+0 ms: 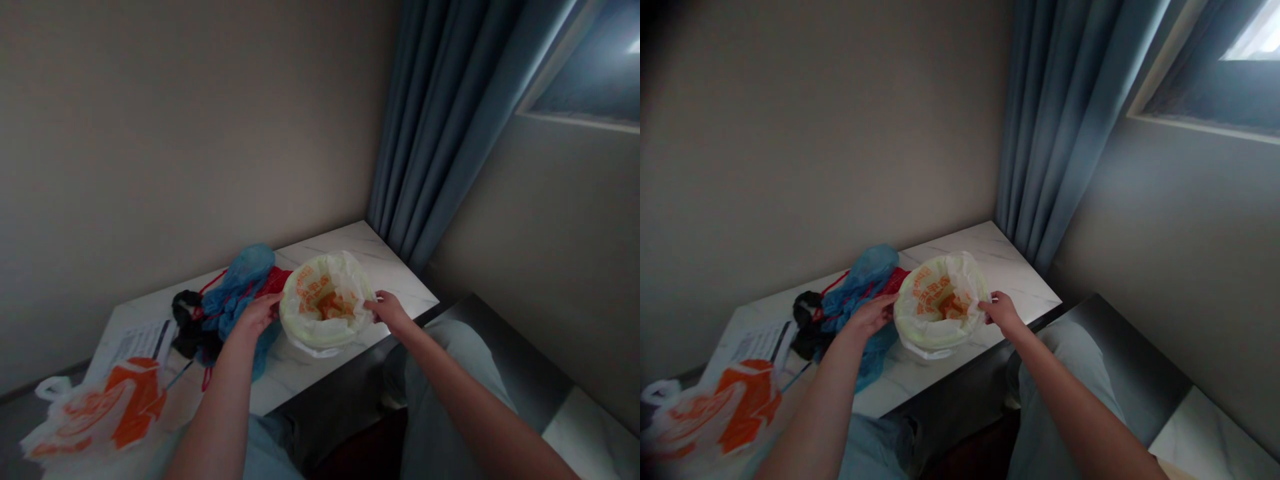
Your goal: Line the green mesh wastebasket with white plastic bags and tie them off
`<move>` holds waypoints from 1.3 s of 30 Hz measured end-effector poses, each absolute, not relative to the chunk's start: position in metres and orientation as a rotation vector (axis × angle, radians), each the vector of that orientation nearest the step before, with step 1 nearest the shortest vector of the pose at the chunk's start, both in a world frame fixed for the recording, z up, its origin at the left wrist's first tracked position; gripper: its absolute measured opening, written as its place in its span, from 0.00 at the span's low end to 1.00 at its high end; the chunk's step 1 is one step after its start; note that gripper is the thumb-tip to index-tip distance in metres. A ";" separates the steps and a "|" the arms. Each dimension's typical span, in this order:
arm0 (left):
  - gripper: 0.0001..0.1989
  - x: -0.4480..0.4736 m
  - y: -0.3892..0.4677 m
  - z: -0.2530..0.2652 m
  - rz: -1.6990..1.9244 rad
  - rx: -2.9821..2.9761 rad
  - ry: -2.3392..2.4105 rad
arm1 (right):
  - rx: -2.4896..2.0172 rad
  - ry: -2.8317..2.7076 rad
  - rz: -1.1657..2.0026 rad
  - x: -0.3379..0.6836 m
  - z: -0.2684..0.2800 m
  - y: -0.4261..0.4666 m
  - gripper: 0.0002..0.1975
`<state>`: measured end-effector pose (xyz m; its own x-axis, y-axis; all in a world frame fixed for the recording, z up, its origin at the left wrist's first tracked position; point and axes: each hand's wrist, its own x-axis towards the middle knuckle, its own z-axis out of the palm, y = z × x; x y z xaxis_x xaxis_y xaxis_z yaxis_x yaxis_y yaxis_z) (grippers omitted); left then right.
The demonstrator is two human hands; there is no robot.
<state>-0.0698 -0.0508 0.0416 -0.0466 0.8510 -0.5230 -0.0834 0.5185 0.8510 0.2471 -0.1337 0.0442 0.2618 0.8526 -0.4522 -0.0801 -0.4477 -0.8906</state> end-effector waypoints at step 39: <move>0.16 -0.089 -0.094 0.040 0.636 0.714 1.234 | -1.707 -0.680 1.242 0.243 0.048 -0.115 0.05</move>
